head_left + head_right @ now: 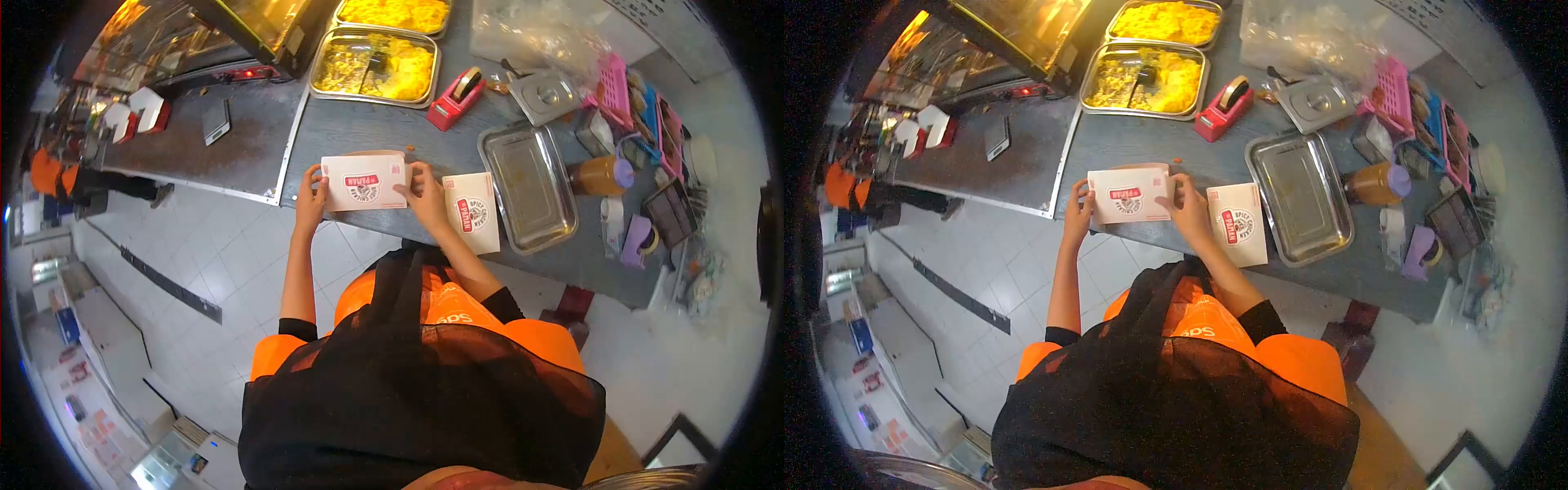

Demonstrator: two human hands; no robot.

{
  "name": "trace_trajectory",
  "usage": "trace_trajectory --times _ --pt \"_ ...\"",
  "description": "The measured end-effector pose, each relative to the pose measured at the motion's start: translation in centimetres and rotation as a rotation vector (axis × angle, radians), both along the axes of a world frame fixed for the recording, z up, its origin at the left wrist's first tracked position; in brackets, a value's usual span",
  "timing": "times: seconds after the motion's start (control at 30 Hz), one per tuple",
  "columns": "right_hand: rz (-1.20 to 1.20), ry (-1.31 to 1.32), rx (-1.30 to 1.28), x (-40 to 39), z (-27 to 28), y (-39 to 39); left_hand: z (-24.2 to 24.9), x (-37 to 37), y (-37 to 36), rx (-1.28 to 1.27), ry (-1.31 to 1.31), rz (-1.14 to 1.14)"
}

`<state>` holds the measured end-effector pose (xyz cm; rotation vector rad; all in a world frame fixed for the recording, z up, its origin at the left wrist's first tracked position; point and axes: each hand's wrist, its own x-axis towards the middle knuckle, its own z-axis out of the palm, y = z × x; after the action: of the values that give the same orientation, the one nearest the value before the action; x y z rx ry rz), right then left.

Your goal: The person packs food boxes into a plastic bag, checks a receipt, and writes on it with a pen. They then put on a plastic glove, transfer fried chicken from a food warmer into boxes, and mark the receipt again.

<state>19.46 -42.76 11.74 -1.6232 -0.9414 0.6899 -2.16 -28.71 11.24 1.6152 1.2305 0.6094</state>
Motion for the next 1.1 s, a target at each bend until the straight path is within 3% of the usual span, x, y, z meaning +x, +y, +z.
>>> trace_trajectory --times 0.03,0.1,0.13,0.17,0.23,0.43,0.57,0.63,0.73,0.77,0.83,0.87,0.9,0.97,1.03,1.1 --pt "0.022 0.004 0.007 0.1 -1.5 0.4 0.1 -0.1 -0.1 0.007 0.004 0.022" --pt "0.014 -0.386 -0.091 0.8 -4.5 2.0 0.4 0.3 0.2 0.011 0.016 0.018" --pt "0.102 -0.336 -0.231 1.1 -4.8 2.4 0.8 1.0 -0.3 0.074 -0.104 0.062" --pt "0.113 -0.343 -0.216 0.7 -3.4 2.9 0.6 1.2 0.0 0.087 -0.108 0.075" --pt "-0.222 -0.466 0.109 -0.6 -0.7 4.4 -0.5 1.9 1.1 0.711 0.116 -0.100" --pt "-0.242 -0.729 0.038 -1.2 -3.7 6.4 -2.0 4.0 1.5 0.617 0.181 0.003" --pt "-0.264 -0.509 0.134 -0.6 -5.1 8.3 -4.0 4.6 4.0 0.604 -0.099 -0.137" --pt "-0.461 -0.458 0.248 0.7 -3.4 9.5 -3.5 4.5 4.7 0.117 -0.344 -0.079" --pt "-1.058 -0.387 0.058 6.3 -3.2 12.8 -2.9 3.8 4.3 0.242 -0.255 -0.008" --pt "-1.077 -0.392 0.051 8.2 -3.5 13.1 -2.9 3.3 4.1 0.326 -0.175 0.064" --pt "-0.731 0.242 -0.163 11.1 -4.2 13.3 -2.8 2.6 3.9 0.371 -0.221 0.120" --pt "-0.760 0.443 0.061 10.3 -3.6 13.1 -1.6 2.1 3.8 0.296 -0.074 0.038" --pt "-0.770 0.438 0.069 9.2 -3.8 12.8 -0.9 1.7 3.7 0.222 0.074 -0.043" --pt "-0.885 0.007 0.228 6.5 -4.9 12.2 -1.6 1.6 3.7 0.268 0.036 -0.096" --pt "-0.928 -0.020 0.167 5.2 -6.3 11.9 -1.3 1.9 3.0 0.224 -0.059 -0.167" --pt "-0.790 0.716 0.287 5.0 -5.4 11.9 -1.6 2.4 3.2 0.176 -0.077 -0.176"
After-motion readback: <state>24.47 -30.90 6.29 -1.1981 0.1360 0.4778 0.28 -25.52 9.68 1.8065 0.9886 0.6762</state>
